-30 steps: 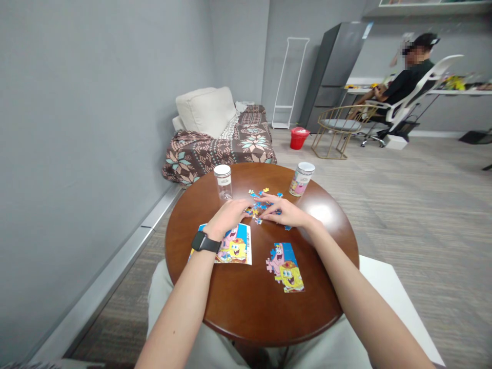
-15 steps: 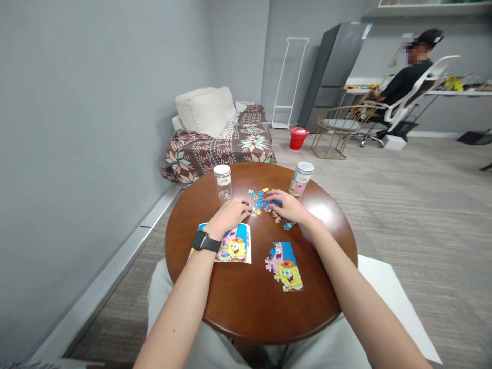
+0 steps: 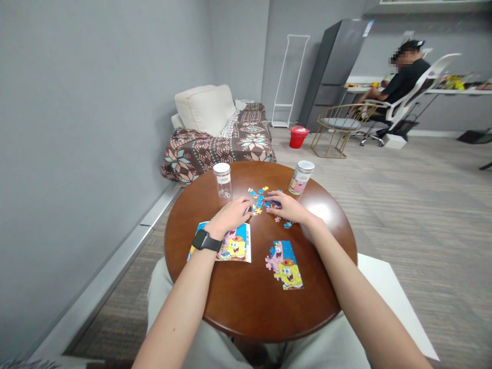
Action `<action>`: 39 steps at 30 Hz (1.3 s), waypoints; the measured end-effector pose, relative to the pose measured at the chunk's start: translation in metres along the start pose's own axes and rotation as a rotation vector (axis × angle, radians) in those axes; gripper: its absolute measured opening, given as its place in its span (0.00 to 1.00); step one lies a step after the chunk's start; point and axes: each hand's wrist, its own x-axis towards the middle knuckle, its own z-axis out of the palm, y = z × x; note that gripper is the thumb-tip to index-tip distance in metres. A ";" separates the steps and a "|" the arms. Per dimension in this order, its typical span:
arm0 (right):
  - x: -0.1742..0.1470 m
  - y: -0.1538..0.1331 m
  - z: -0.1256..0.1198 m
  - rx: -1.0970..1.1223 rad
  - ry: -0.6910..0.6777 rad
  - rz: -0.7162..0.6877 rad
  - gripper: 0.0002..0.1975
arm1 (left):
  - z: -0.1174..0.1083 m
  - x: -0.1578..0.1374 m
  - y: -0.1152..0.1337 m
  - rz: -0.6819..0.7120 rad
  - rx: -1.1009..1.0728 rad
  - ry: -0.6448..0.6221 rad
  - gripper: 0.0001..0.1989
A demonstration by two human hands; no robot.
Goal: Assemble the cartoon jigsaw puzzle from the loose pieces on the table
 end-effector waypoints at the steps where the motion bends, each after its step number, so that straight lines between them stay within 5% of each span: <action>1: 0.000 0.001 0.000 0.003 0.004 -0.001 0.15 | 0.000 0.000 0.000 -0.002 -0.001 0.000 0.13; 39: -0.005 0.014 -0.008 -0.026 0.089 0.072 0.03 | 0.001 0.000 -0.001 -0.002 -0.004 -0.001 0.13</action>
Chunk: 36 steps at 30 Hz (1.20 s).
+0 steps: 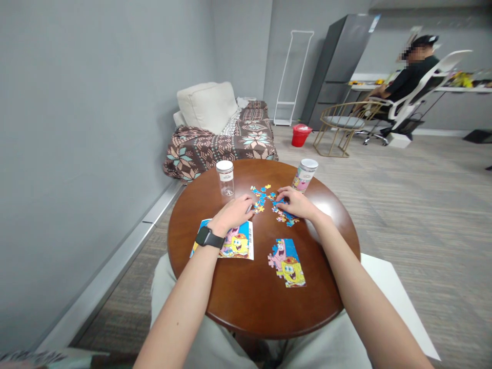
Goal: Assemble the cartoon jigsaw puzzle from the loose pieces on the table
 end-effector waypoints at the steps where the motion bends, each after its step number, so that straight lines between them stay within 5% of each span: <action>1: 0.000 -0.001 -0.001 0.009 0.002 0.001 0.03 | 0.000 0.000 0.000 -0.001 0.001 0.000 0.13; 7: 0.002 -0.018 -0.003 0.140 0.052 -0.012 0.02 | 0.000 0.000 0.000 0.001 0.008 0.008 0.12; 17: 0.002 -0.049 -0.011 1.059 -0.166 0.439 0.10 | 0.002 0.000 -0.002 0.024 0.005 0.013 0.10; 25: 0.004 -0.042 -0.012 1.152 -0.147 0.637 0.05 | 0.000 0.001 -0.001 0.022 0.012 0.009 0.09; 36: 0.005 -0.045 -0.013 1.177 -0.116 0.654 0.09 | -0.003 0.000 0.001 0.023 -0.030 0.002 0.06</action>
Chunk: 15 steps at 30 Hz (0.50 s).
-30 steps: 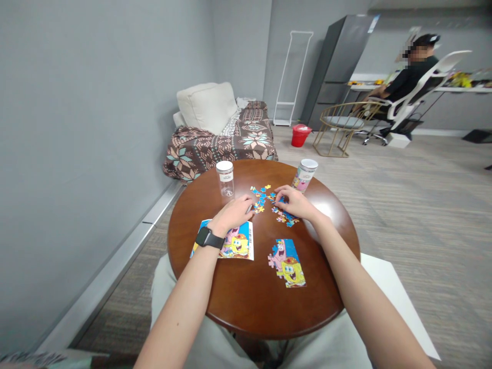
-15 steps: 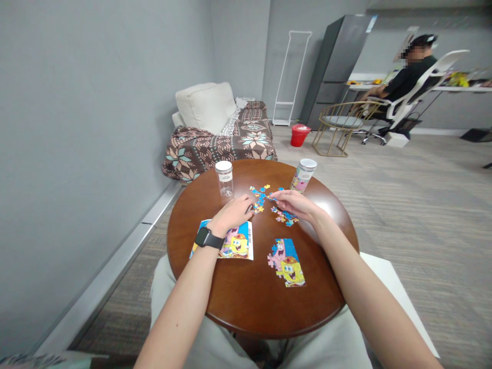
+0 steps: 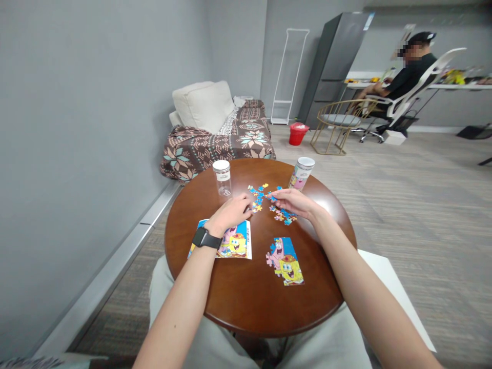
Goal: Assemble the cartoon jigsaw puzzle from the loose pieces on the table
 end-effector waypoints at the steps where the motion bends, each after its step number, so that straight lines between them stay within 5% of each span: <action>1: 0.000 0.000 0.000 -0.011 0.001 -0.001 0.09 | 0.000 0.000 0.000 0.002 -0.006 0.000 0.06; 15: -0.005 -0.001 -0.002 -0.135 -0.085 -0.033 0.07 | -0.003 0.000 0.005 -0.007 -0.040 -0.014 0.03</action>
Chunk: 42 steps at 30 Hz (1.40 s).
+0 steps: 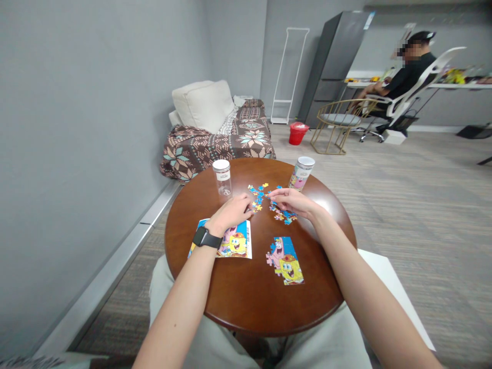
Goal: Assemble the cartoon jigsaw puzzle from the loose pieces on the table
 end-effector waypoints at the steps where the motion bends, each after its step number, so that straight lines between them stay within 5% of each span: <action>1: 0.000 0.000 0.000 -0.001 0.002 0.006 0.07 | 0.000 0.000 -0.001 0.005 -0.007 0.004 0.03; 11: 0.003 0.001 0.000 0.052 0.057 0.022 0.02 | 0.003 0.002 -0.003 0.035 -0.046 0.053 0.04; 17: 0.000 -0.001 -0.001 0.005 0.037 0.017 0.07 | 0.004 0.002 -0.005 0.012 -0.039 0.077 0.03; 42: 0.001 0.001 -0.004 0.045 0.061 0.023 0.06 | 0.000 -0.001 0.002 0.039 0.067 0.023 0.13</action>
